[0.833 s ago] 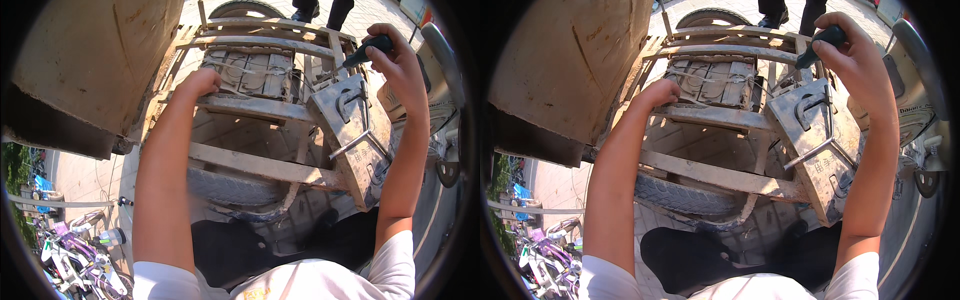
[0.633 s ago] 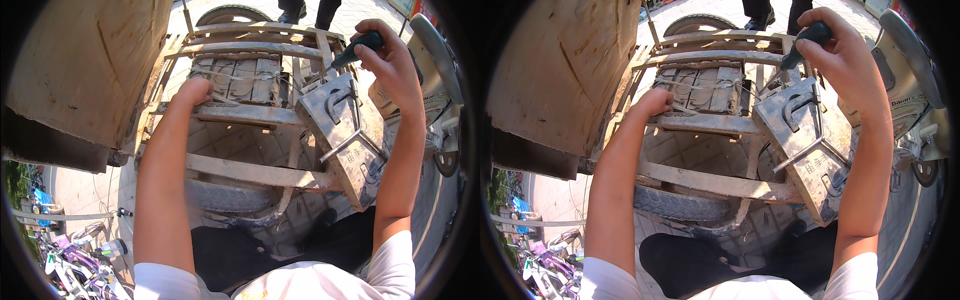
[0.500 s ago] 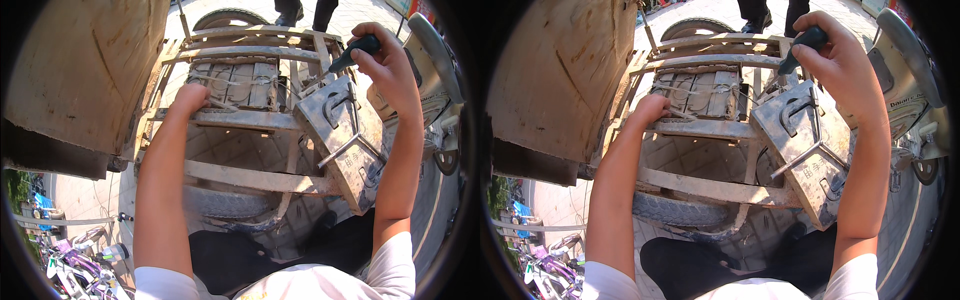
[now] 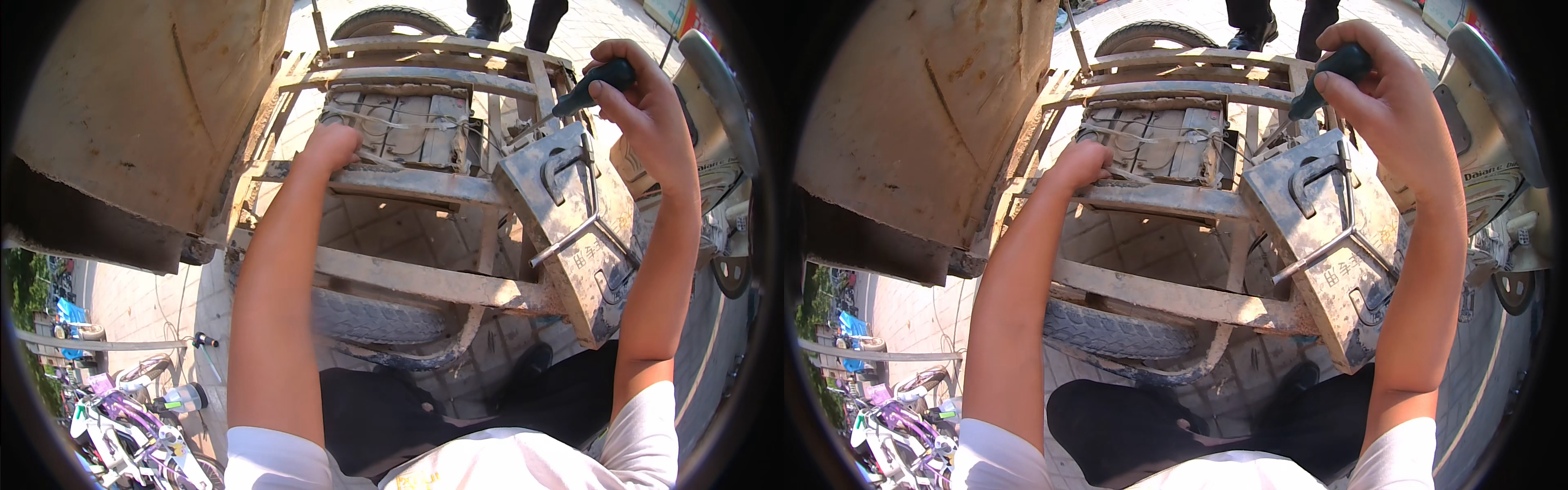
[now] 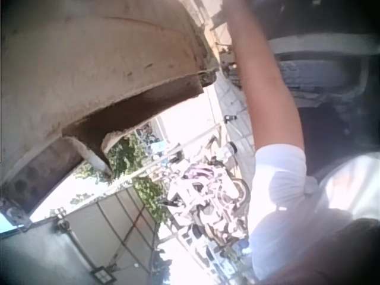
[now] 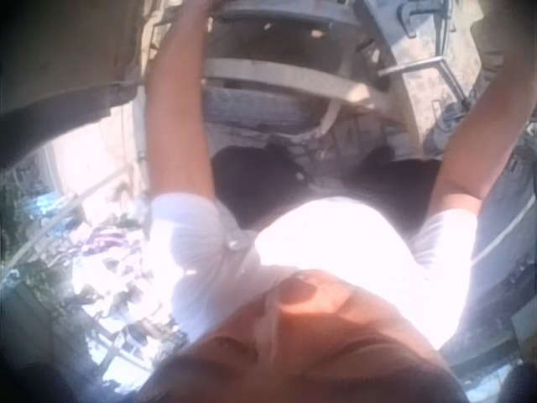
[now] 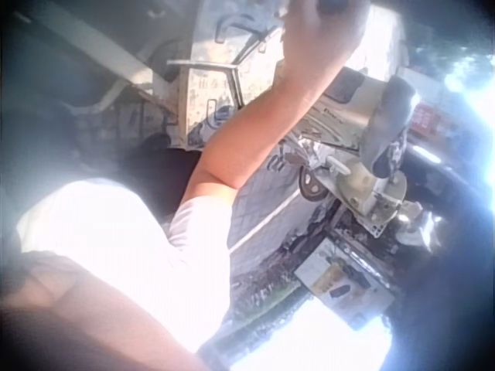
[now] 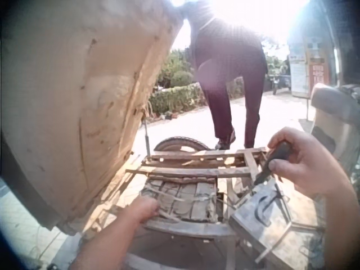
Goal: The person retrieves a screwdriver from a cluttered workshop and returns to a scooter with an open battery compartment. They use the screwdriver to loosen and remove screws from the battery cover, then lift the cover to access the battery terminals. The person adjusts the battery connections and replaces the cover.
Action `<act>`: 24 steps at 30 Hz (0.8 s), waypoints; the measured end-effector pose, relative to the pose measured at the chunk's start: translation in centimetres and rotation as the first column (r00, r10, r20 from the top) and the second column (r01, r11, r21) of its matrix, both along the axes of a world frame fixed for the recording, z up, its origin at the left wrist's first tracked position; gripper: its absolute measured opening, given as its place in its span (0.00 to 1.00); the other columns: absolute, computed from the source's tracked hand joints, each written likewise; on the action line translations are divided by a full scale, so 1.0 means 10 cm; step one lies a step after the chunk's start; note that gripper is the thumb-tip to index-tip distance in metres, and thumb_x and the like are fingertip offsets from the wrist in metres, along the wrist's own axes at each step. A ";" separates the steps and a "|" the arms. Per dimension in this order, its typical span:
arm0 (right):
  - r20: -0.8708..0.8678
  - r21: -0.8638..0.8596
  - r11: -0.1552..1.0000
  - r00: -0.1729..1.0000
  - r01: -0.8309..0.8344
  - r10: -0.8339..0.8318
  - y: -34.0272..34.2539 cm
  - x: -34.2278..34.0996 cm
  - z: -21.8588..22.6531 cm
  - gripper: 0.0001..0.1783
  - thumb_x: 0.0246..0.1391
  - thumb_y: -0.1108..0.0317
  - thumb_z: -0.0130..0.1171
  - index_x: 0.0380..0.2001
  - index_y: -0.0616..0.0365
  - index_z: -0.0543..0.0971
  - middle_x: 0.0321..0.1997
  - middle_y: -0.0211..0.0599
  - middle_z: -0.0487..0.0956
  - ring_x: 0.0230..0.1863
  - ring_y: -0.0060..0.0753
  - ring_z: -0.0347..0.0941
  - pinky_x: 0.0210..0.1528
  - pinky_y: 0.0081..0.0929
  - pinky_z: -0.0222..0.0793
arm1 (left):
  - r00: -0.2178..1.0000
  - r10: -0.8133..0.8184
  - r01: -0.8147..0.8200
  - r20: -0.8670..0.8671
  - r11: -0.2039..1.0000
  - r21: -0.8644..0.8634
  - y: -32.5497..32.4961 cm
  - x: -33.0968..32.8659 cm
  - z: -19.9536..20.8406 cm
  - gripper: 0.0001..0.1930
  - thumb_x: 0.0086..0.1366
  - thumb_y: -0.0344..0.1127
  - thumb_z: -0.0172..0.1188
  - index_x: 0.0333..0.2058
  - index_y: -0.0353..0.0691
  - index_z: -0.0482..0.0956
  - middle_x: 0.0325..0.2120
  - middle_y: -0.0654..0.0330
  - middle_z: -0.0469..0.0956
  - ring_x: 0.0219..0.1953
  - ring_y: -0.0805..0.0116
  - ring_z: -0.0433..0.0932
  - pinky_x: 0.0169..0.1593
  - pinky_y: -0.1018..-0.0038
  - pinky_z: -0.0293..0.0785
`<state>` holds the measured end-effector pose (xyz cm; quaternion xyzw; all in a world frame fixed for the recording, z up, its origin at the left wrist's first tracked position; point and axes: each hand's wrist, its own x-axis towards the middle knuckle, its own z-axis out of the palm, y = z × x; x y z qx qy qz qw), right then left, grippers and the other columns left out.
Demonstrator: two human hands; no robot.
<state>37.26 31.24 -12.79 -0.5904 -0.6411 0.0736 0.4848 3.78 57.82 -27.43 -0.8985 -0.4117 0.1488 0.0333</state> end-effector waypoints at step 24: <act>0.108 -0.130 0.989 0.990 -0.074 0.088 0.41 -0.39 -0.14 0.14 0.56 0.70 0.62 0.44 0.59 0.72 0.27 0.34 0.74 0.26 0.17 0.71 0.28 0.20 0.67 | 0.891 -0.034 0.200 0.453 0.925 -0.323 -0.11 0.55 0.21 0.11 0.58 0.33 0.65 0.39 0.37 0.84 0.31 0.52 0.84 0.35 0.60 0.82 0.42 0.68 0.76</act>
